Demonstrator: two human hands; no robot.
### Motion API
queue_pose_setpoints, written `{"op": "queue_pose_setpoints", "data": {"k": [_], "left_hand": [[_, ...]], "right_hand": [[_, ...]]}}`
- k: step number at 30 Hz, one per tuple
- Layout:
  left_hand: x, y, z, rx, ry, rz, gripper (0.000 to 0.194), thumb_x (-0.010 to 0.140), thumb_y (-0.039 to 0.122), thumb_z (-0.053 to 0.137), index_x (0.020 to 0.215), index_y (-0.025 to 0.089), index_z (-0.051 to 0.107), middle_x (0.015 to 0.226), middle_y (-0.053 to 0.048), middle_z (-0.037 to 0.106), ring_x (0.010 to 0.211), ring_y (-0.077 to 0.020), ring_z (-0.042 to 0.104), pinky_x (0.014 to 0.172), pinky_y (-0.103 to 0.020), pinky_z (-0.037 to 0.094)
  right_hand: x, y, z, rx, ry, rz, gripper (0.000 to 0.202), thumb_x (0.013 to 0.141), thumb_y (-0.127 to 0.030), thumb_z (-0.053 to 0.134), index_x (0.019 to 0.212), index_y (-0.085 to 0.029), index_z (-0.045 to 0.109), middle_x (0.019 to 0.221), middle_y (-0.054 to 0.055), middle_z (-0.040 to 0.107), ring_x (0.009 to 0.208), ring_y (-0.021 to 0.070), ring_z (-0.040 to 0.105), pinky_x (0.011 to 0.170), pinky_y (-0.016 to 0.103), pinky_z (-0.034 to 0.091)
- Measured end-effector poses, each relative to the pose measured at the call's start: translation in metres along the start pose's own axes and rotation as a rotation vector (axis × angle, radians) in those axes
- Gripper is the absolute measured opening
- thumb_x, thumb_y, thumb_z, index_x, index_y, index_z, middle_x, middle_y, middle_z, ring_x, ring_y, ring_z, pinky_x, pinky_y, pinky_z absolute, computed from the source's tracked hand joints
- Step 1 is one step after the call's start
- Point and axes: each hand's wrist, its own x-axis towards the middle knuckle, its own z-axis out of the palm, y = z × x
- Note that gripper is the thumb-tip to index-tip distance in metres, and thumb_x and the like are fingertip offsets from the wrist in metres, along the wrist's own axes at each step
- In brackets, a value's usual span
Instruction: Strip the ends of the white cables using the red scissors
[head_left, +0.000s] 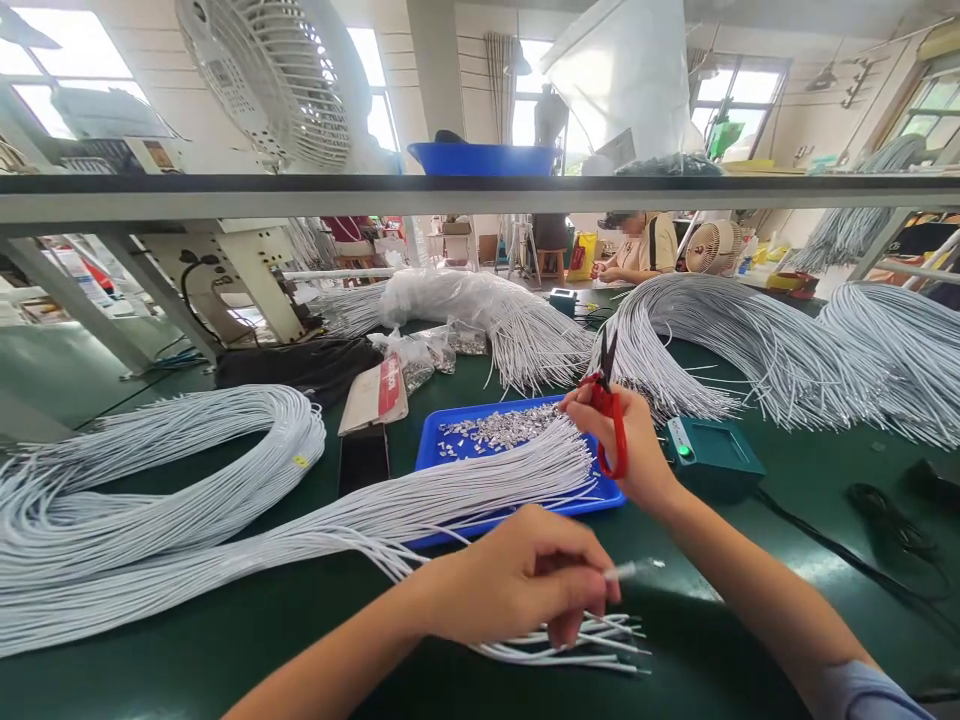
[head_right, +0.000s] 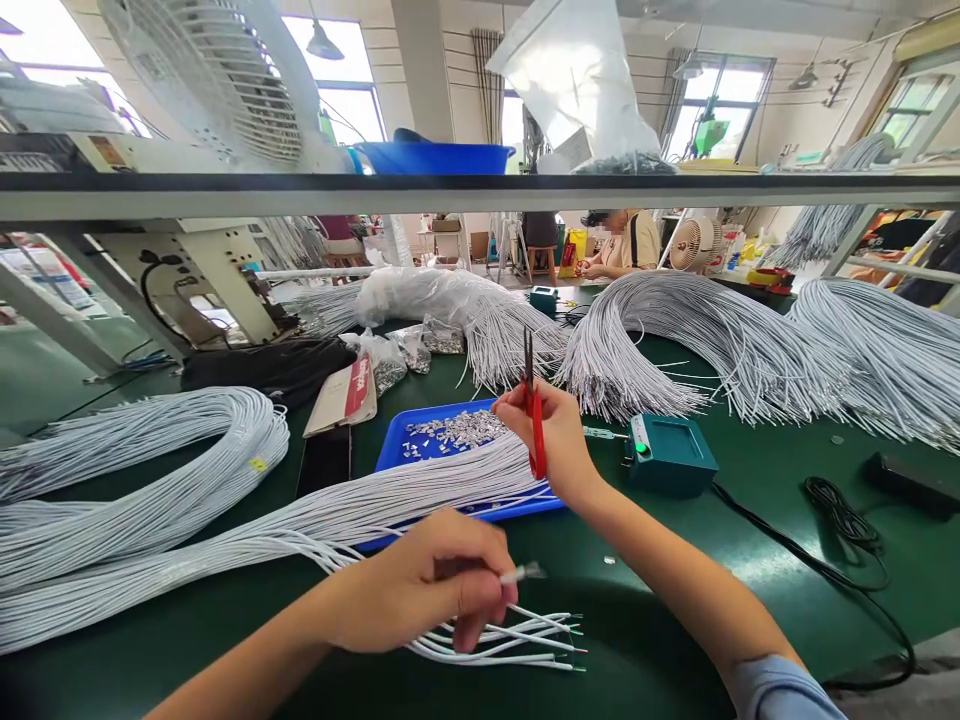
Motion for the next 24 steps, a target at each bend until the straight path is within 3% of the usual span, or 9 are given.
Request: {"op": "queue_pose_setpoints", "data": {"k": [3,6,11,17,24], "left_hand": [[0.005,-0.005,-0.012,-0.067,0.321,0.154,0.027,0.089,0.038,0.056,0.086,0.012,0.063,0.071,-0.002,0.053,0.055,-0.0103,0.056,0.047,-0.02,0.049],[0.011,-0.008,-0.024,0.017,0.473,0.275,0.03,0.088,0.041,0.058,0.085,0.012,0.063,0.063,0.0,0.05,0.052,-0.0101,0.052,0.047,-0.021,0.047],[0.011,-0.006,-0.027,0.203,0.595,0.337,0.028,0.089,0.038,0.055,0.087,0.012,0.064,0.069,-0.002,0.054,0.054,-0.009,0.05,0.052,-0.022,0.044],[0.012,-0.008,-0.024,0.375,0.616,0.34,0.021,0.089,0.027,0.052,0.079,0.013,0.063,0.07,-0.003,0.056,0.061,-0.0113,0.052,0.054,-0.022,0.044],[0.015,-0.008,-0.016,0.191,0.677,0.401,0.012,0.084,0.023,0.06,0.08,0.012,0.064,0.072,-0.003,0.057,0.058,-0.0099,0.055,0.054,-0.021,0.048]], "right_hand": [[-0.015,-0.011,0.003,-0.017,-0.083,0.006,0.017,0.073,-0.028,0.072,0.068,-0.019,0.058,0.082,0.003,0.07,0.077,0.0169,0.062,0.069,0.029,0.048],[-0.024,-0.015,0.004,-0.045,-0.125,-0.035,0.016,0.076,-0.029,0.07,0.07,-0.019,0.059,0.086,0.004,0.07,0.081,0.019,0.065,0.07,0.031,0.051],[-0.028,-0.015,0.003,-0.043,-0.114,-0.163,0.012,0.081,-0.027,0.066,0.074,-0.02,0.058,0.082,0.003,0.069,0.08,0.019,0.065,0.073,0.033,0.053],[-0.031,-0.016,0.002,-0.081,-0.097,-0.257,0.015,0.078,-0.019,0.07,0.074,-0.021,0.055,0.077,0.0,0.065,0.069,0.0136,0.059,0.063,0.026,0.048],[-0.041,-0.014,0.007,-0.129,-0.09,-0.307,0.016,0.078,-0.013,0.068,0.077,-0.022,0.055,0.076,-0.002,0.062,0.071,0.0129,0.056,0.067,0.026,0.048]]}}
